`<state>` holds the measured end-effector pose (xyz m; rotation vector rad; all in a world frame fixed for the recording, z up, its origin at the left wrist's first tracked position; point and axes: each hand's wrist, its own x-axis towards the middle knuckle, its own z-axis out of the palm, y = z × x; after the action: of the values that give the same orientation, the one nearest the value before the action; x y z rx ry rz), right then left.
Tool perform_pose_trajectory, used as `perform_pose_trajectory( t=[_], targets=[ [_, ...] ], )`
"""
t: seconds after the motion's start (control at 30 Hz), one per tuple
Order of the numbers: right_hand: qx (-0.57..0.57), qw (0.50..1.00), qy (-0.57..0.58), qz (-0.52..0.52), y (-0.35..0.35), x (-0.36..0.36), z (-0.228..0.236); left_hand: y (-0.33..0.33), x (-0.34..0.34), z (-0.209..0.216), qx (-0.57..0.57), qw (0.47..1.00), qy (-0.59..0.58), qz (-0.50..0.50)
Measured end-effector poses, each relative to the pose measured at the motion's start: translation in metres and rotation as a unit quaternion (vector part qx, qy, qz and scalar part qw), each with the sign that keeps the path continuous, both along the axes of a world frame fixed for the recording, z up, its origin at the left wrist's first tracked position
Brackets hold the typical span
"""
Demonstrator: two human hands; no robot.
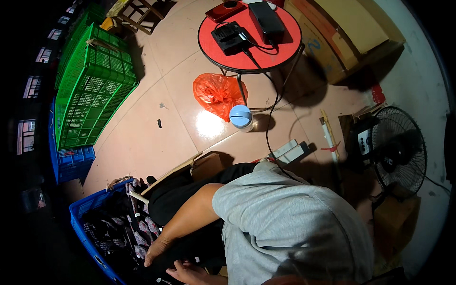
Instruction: The person sits on the floor and inspects a series of black and patterned slippers one by one. They pick up each slipper, turn it over to check the sole and interior, and then place it into a green crate. The person occasionally pauses to interact with a device on a nearby table.
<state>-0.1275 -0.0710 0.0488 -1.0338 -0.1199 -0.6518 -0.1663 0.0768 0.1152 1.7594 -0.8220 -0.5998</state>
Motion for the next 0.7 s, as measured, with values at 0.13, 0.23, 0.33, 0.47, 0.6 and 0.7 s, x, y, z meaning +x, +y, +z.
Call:
perform_pose_trajectory(
  t=[0.13,0.23,0.33,0.47,0.6,0.7],
  targets=[
    [-0.010,1.000,-0.005,0.004,0.010,-0.010,0.010,0.011,0.018,-0.008,-0.030,0.999,0.019,-0.016],
    [-0.016,1.000,-0.010,0.002,0.015,-0.024,0.013,0.013,0.010,-0.006,-0.034,0.998,0.014,-0.048],
    [-0.022,1.000,-0.021,0.002,0.019,-0.037,0.013,0.016,0.001,-0.004,-0.035,0.996,0.008,-0.078],
    [-0.023,0.999,-0.031,0.002,0.025,-0.055,0.013,0.017,-0.001,0.001,-0.038,0.987,0.037,-0.150],
    [-0.025,0.999,-0.040,0.007,0.033,-0.066,0.014,0.023,-0.025,0.005,-0.027,0.990,0.007,-0.139],
    [-0.024,0.999,-0.047,0.006,0.032,-0.071,0.017,0.024,-0.026,0.006,-0.030,0.986,0.010,-0.165]
  ],
)
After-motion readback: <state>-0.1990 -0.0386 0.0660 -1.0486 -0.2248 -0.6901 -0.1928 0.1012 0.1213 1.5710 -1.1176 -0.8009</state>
